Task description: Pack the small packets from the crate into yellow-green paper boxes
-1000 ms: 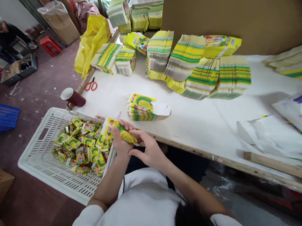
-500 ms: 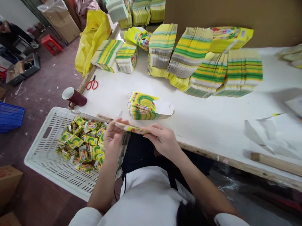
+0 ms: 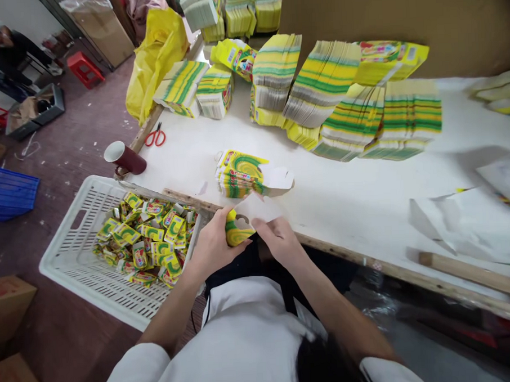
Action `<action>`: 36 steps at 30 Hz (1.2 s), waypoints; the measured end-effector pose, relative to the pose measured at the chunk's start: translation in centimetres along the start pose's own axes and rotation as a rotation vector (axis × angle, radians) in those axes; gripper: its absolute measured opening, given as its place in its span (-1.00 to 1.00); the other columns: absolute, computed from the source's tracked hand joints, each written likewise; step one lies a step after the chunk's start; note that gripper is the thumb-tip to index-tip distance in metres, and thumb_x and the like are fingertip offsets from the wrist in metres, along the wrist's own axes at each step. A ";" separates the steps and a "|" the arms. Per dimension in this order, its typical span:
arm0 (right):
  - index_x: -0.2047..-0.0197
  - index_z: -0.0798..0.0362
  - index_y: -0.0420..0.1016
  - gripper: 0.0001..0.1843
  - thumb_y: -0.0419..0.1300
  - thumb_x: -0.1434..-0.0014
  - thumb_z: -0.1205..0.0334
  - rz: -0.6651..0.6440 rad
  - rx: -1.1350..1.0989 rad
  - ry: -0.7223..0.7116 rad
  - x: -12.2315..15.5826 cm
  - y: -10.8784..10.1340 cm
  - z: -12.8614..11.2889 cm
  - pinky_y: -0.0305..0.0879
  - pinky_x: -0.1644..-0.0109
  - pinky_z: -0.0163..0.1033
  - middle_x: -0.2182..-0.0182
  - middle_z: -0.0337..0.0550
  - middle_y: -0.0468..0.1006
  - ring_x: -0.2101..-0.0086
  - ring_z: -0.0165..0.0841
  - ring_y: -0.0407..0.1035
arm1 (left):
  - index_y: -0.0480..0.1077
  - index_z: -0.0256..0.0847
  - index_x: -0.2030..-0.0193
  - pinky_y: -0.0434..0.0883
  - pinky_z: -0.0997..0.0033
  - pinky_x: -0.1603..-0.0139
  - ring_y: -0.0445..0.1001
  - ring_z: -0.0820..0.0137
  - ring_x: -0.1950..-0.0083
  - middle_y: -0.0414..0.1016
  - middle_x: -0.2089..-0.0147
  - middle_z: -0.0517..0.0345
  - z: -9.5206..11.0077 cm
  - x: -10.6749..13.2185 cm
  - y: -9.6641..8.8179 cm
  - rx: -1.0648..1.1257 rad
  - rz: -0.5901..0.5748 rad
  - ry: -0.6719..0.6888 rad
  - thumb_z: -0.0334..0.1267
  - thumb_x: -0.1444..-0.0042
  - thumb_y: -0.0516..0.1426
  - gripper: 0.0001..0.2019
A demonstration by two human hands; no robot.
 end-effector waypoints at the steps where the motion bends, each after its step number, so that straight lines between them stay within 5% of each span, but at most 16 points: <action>1: -0.42 -0.04 0.17 -0.46 -0.04 -0.44 0.06 -0.062 -0.075 0.054 0.0 0.5 0.7 0.41 -0.25 0.06 -0.28 0.04 0.43 -0.23 -0.16 0.38 | 0.06 -0.08 -0.35 0.51 0.22 -0.04 0.55 0.15 -0.10 0.48 -0.15 -0.03 0.1 0.0 0.2 -0.005 -0.004 0.033 -0.19 -0.05 0.33 -0.23; 4: -0.36 -0.05 0.31 -0.49 0.00 -0.43 0.00 -0.154 -0.232 0.179 -0.1 1.5 2.1 0.44 -0.23 0.03 -0.19 -0.01 0.53 -0.17 -0.18 0.45 | -0.02 -0.04 -0.40 0.51 0.21 -0.04 0.51 0.13 -0.18 0.39 -0.26 -0.07 0.4 0.1 0.7 -0.023 -0.069 0.107 -0.24 -0.02 0.34 -0.14; 8: -0.35 -0.07 0.34 -0.40 0.06 -0.37 -0.17 -0.250 -0.317 0.235 -0.1 1.8 2.3 0.41 -0.26 0.01 -0.26 -0.03 0.48 -0.21 -0.17 0.42 | 0.11 -0.07 -0.20 0.52 0.23 0.02 0.54 0.16 -0.12 0.43 -0.14 -0.01 0.8 0.1 1.0 0.030 -0.065 0.175 -0.35 -0.01 0.27 -0.37; 11: -0.47 -0.03 0.11 -0.23 0.06 -0.34 -0.22 -0.247 -0.234 0.113 0.1 1.6 1.6 0.31 -0.33 0.07 -0.34 0.08 0.35 -0.29 -0.12 0.31 | 0.10 -0.08 -0.16 0.52 0.22 0.09 0.58 0.18 0.00 0.44 -0.07 0.01 0.4 -0.1 1.4 0.059 -0.088 0.145 -0.39 0.03 0.23 -0.39; 14: -0.52 -0.06 -0.07 -0.25 0.11 -0.38 0.03 -0.278 -0.004 -0.075 0.6 1.7 0.5 0.17 -0.42 0.07 -0.43 0.04 0.17 -0.40 -0.14 0.10 | 0.08 -0.11 -0.21 0.52 0.16 0.06 0.56 0.15 -0.01 0.35 -0.15 -0.09 0.0 -0.3 1.9 0.051 -0.130 0.153 -0.38 0.06 0.22 -0.33; 18: -0.46 -0.17 0.12 -0.38 -0.04 -0.40 0.37 -0.196 0.209 -0.171 0.7 1.3 0.2 0.25 -0.39 0.00 -0.43 -0.08 0.20 -0.37 -0.22 0.17 | 0.03 -0.15 -0.27 0.48 0.11 -0.08 0.45 0.12 -0.16 0.24 -0.20 -0.16 -0.2 -0.6 1.3 0.023 -0.005 0.175 -0.40 0.04 0.23 -0.27; 21: -0.48 -0.16 0.09 -0.38 0.03 -0.40 0.30 -0.091 0.238 -0.166 0.5 0.3 0.7 0.28 -0.37 0.03 -0.42 -0.02 0.21 -0.36 -0.17 0.20 | 0.13 -0.15 -0.22 0.47 0.11 -0.10 0.44 0.13 -0.13 0.36 -0.09 -0.06 -0.6 -0.5 0.3 -0.014 0.036 0.086 -0.34 0.01 0.29 -0.34; 24: -0.45 -0.11 0.16 -0.37 0.14 -0.37 0.21 -0.159 0.276 -0.219 0.5 0.3 1.0 0.34 -0.32 0.06 -0.46 0.05 0.10 -0.37 -0.10 0.17 | 0.29 -0.14 -0.12 0.48 0.18 -0.07 0.50 0.19 -0.07 0.46 -0.03 0.01 -0.9 -0.3 -0.9 -0.015 0.051 0.015 -0.26 -0.02 0.31 -0.48; 28: -0.21 -0.05 0.51 -0.63 0.10 -0.39 0.23 -0.196 0.298 -0.256 0.5 -0.2 0.6 0.44 -0.24 0.04 -0.44 0.10 0.15 -0.31 -0.09 0.28 | 0.37 -0.15 -0.09 0.50 0.21 -0.05 0.55 0.21 -0.03 0.54 0.01 0.02 -0.5 -0.4 -1.8 -0.006 0.057 0.031 -0.23 0.02 0.34 -0.50; 36: -0.03 0.00 0.60 -0.74 0.14 -0.36 0.21 -0.296 0.333 -0.231 -0.5 -1.4 -0.3 0.42 -0.24 0.05 -0.36 0.15 0.29 -0.26 -0.12 0.35 | 0.41 -0.13 -0.10 0.51 0.23 -0.06 0.58 0.22 -0.01 0.57 0.00 0.02 -0.2 -0.5 -2.1 -0.027 0.043 0.074 -0.17 0.01 0.35 -0.50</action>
Point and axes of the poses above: each hand's wrist, its own x-axis away from the middle knuckle, its own y-axis out of the palm, z = x × y, the point moved 5 cm from there along -x, towards the middle knuckle
